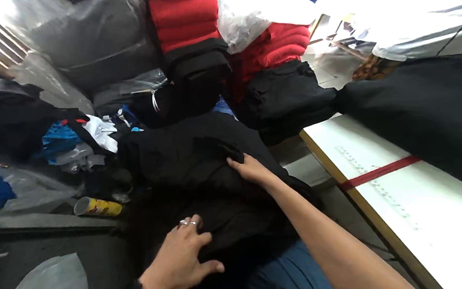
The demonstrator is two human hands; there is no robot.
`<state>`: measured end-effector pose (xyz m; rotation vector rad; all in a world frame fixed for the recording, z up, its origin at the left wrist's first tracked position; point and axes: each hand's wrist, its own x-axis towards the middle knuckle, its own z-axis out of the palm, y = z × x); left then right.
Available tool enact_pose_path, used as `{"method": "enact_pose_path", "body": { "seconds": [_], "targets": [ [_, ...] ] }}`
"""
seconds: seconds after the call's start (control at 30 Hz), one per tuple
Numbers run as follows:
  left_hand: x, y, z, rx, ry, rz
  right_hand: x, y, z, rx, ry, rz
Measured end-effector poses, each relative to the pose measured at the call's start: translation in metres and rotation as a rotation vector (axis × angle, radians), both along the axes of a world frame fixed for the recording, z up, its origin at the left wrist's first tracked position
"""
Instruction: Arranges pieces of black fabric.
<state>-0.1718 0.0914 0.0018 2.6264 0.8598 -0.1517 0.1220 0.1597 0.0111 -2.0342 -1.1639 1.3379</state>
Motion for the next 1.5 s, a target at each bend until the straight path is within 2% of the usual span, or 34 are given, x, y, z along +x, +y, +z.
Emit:
{"method": "enact_pose_path", "body": {
  "seconds": [0.07,0.13,0.2,0.23,0.3,0.37,0.43,0.5,0.57,0.63,0.7,0.83,0.9,0.93,1.0,1.07,1.1,1.17,1.23,1.3,1.37,1.4,1.47,1.5],
  "targets": [
    [-0.017,0.007,0.022,-0.093,0.049,-0.027,-0.005,-0.011,0.010,0.019,-0.047,0.201],
    [-0.016,0.032,0.049,-0.109,-0.067,-0.021,-0.020,-0.023,0.036,-0.002,-0.108,0.453],
    [-0.003,0.068,0.067,0.018,-0.259,-0.021,-0.046,-0.034,0.062,-0.032,-0.258,0.610],
    [0.008,0.085,0.073,0.122,-0.340,-0.004,-0.058,-0.036,0.071,-0.041,-0.337,0.612],
    [0.033,0.101,0.067,0.387,-0.465,0.104,-0.063,-0.029,0.061,-0.002,-0.438,0.433],
    [0.055,0.091,0.052,0.524,-0.597,0.155,-0.039,-0.013,0.031,-0.026,-0.327,0.175],
    [0.060,0.061,0.034,0.351,-0.626,0.053,-0.009,0.003,0.005,-0.044,-0.085,-0.021],
    [0.045,0.029,0.009,0.103,-0.391,-0.047,0.006,0.012,-0.008,-0.067,0.055,-0.071],
    [0.018,0.011,-0.013,0.021,-0.151,-0.042,0.006,0.015,-0.008,-0.090,0.098,-0.063],
    [-0.009,0.007,-0.009,-0.028,0.020,-0.032,0.005,0.014,-0.007,-0.073,0.074,-0.047],
    [-0.023,0.011,0.018,-0.153,0.153,-0.061,0.000,0.008,-0.004,-0.037,0.022,0.029],
    [-0.007,0.064,0.082,-0.021,-0.101,-0.094,-0.021,-0.016,0.041,0.005,-0.046,0.464],
    [0.014,0.105,0.094,0.076,-0.241,-0.087,-0.043,-0.021,0.063,0.012,-0.192,0.548],
    [0.026,0.122,0.091,0.137,-0.304,-0.047,-0.052,-0.021,0.070,0.006,-0.281,0.499],
    [0.050,0.140,0.073,0.361,-0.441,0.071,-0.051,-0.013,0.056,0.021,-0.398,0.294],
    [0.065,0.127,0.057,0.518,-0.581,0.146,-0.027,0.001,0.023,-0.041,-0.291,0.095],
    [0.068,0.109,0.051,0.491,-0.626,0.130,-0.013,0.007,0.007,-0.055,-0.194,0.011],
    [0.061,0.059,0.033,0.270,-0.570,0.030,0.004,0.018,-0.008,-0.084,-0.074,-0.037],
    [0.042,0.013,0.006,0.113,-0.287,-0.029,0.008,0.025,-0.011,-0.121,-0.035,-0.010],
    [0.017,-0.008,-0.007,0.032,-0.033,-0.004,0.006,0.028,-0.013,-0.114,-0.036,0.012],
    [-0.001,-0.004,0.013,-0.082,0.138,-0.018,0.004,0.022,-0.012,-0.072,-0.058,0.054],
    [-0.005,0.004,0.027,-0.134,0.154,-0.055,0.002,0.016,-0.009,-0.050,-0.070,0.124],
    [-0.001,0.032,0.060,-0.177,0.068,-0.085,-0.002,0.001,0.005,-0.008,-0.067,0.354],
    [0.004,0.052,0.074,-0.134,-0.031,-0.098,-0.007,-0.006,0.014,0.010,-0.054,0.453]
  ]
}}
